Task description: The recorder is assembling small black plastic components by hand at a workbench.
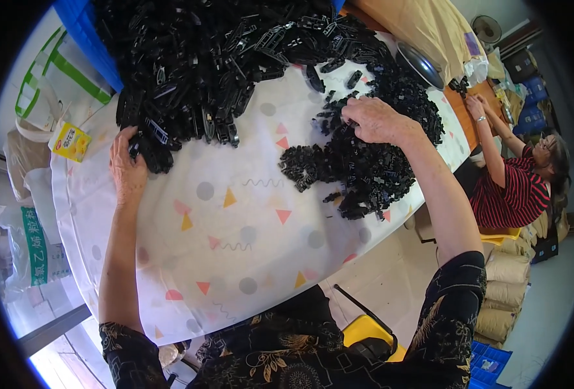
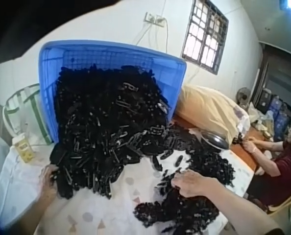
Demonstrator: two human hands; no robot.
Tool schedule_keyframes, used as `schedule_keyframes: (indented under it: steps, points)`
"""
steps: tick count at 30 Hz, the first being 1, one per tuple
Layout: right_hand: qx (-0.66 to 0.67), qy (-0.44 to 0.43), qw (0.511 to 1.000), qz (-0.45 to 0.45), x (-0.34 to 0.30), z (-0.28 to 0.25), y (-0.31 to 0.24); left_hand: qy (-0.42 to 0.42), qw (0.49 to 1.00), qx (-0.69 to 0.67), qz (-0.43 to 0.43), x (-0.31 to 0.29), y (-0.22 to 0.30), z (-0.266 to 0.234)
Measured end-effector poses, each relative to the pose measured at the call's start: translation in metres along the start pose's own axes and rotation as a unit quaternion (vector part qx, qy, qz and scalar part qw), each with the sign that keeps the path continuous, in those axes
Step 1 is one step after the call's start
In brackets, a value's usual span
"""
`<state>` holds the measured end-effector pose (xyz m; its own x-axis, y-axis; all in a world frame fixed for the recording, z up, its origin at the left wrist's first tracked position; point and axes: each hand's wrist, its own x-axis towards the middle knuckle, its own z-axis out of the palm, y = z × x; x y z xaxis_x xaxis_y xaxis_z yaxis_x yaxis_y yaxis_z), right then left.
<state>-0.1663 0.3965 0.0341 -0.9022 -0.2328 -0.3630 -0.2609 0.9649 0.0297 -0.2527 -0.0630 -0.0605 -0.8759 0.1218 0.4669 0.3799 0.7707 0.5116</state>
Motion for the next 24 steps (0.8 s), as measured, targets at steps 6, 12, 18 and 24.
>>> schedule_keyframes:
  steps: [6,12,18,24]
  points:
    - [0.029,0.03,0.999,-0.023,-0.002,0.003,-0.01,0.007,1.0,-0.003,0.007,0.0,-0.005,-0.002]
    - [0.025,0.01,1.0,-0.012,0.007,0.011,-0.014,0.01,1.0,0.025,0.013,-0.001,-0.002,0.0]
    - [0.014,0.105,0.994,-0.015,-0.002,0.013,-0.015,0.02,0.999,0.042,0.008,-0.001,-0.003,0.001]
    - [-0.09,0.175,0.98,-0.021,-0.029,0.003,-0.009,0.022,0.999,0.04,-0.006,-0.002,-0.001,0.0]
